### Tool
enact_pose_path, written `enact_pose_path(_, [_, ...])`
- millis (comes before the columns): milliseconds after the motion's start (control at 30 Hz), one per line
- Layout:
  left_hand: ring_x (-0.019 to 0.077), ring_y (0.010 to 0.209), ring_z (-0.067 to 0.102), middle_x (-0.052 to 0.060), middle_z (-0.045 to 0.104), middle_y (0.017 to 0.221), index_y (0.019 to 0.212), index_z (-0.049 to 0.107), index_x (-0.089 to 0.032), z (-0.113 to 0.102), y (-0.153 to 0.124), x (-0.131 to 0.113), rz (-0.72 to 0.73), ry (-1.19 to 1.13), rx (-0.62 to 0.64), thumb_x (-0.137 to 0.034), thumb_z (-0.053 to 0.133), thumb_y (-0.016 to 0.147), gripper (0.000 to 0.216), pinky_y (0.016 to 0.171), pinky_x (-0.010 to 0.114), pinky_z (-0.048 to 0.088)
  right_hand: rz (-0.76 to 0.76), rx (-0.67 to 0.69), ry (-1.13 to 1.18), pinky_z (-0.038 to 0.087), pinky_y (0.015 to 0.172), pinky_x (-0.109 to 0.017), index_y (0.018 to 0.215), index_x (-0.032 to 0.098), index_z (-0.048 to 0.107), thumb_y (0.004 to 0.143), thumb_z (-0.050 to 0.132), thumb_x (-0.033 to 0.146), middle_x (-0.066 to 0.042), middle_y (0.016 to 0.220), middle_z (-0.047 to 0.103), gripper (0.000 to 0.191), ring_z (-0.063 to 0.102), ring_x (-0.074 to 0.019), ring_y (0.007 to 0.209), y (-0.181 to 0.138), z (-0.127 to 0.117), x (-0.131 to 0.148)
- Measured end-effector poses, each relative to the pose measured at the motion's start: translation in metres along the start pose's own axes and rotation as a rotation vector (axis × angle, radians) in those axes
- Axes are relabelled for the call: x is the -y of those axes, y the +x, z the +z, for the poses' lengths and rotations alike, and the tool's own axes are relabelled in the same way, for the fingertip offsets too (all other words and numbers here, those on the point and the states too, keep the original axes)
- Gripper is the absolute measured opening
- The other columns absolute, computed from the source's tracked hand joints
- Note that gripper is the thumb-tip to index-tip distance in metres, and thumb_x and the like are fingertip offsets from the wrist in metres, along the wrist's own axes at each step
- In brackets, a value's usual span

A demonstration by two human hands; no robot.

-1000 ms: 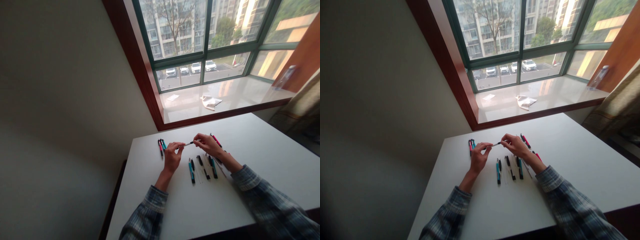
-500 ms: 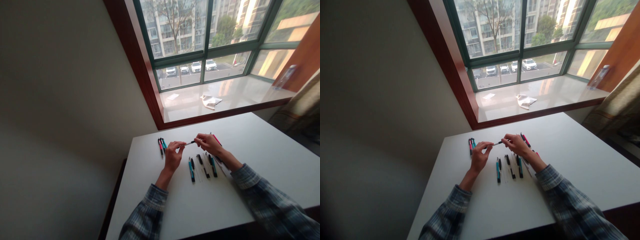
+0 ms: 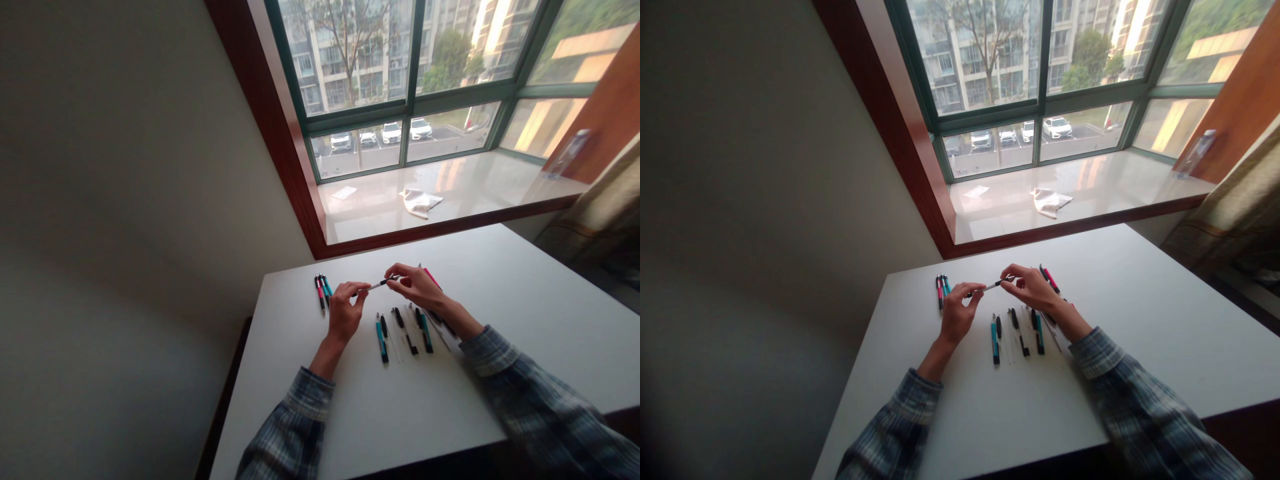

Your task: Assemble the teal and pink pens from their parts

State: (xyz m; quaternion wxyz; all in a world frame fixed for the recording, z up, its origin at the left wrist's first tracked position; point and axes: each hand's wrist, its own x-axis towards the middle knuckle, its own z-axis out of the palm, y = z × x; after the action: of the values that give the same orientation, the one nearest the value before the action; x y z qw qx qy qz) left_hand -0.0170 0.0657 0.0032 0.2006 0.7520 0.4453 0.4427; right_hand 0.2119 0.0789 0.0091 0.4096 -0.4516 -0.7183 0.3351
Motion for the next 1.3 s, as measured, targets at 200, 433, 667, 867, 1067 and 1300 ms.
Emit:
enact_pose_path(200, [0.0218,0.096,0.068,0.003,0.077,0.102,0.104,0.076,-0.027,0.000,0.000,0.001,0.002,-0.006,-0.006,-0.017,0.066,0.093,0.018,0.088,0.040,0.056,0.007,-0.003,-0.017,0.042,0.049,-0.024,0.088,0.019,0.068,0.093,0.061,0.053,-0.002,0.070,0.070,0.035,0.056,-0.0124,0.053,0.000,0.000,-0.002])
enact_pose_path(433, [0.0213,0.096,0.069,0.003,0.078,0.101,0.104,0.076,-0.026,0.000,0.002,0.004,-0.009,-0.014,-0.002,-0.018,0.065,0.094,0.017,0.089,0.039,0.055,-0.011,-0.047,-0.036,0.048,0.055,-0.026,0.082,0.020,0.070,0.091,0.065,0.051,-0.002,0.070,0.070,0.033,0.060,-0.0145,0.060,0.001,-0.001,-0.001])
enact_pose_path(667, [0.0219,0.097,0.070,0.003,0.079,0.101,0.103,0.078,-0.026,-0.005,0.005,0.011,-0.033,-0.085,0.013,-0.021,0.066,0.094,0.016,0.088,0.039,0.056,-0.143,0.022,0.002,0.060,0.074,-0.032,0.099,0.022,0.076,0.089,0.067,0.036,-0.005,0.093,0.076,0.019,0.070,-0.0189,0.082,-0.001,-0.012,0.014])
enact_pose_path(867, [0.0224,0.102,0.069,0.003,0.079,0.103,0.105,0.078,-0.027,-0.009,0.006,0.010,0.019,-0.050,0.000,-0.022,0.064,0.095,0.018,0.096,0.042,0.054,-0.121,0.062,-0.138,0.060,0.077,-0.034,0.100,0.025,0.078,0.088,0.066,0.028,-0.003,0.091,0.078,0.017,0.072,-0.0194,0.079,-0.012,-0.015,0.015])
enact_pose_path(1067, [0.0226,0.106,0.066,0.004,0.076,0.108,0.105,0.075,-0.025,-0.025,0.012,0.016,-0.020,0.064,-0.324,-0.023,0.055,0.099,0.021,0.102,0.042,0.048,-0.053,-0.056,-0.364,0.054,0.071,-0.031,0.094,0.023,0.076,0.087,0.064,0.020,-0.002,0.080,0.077,0.015,0.071,-0.0191,0.071,-0.005,0.019,0.017])
enact_pose_path(1300, [0.0225,0.097,0.067,0.007,0.073,0.110,0.108,0.071,-0.024,-0.047,0.016,0.064,-0.200,0.200,-0.479,-0.019,0.052,0.095,0.024,0.087,0.035,0.051,0.073,0.057,-0.519,0.048,0.071,-0.029,0.098,0.022,0.070,0.086,0.064,0.019,-0.004,0.088,0.077,0.014,0.070,-0.0207,0.077,0.014,0.076,0.038])
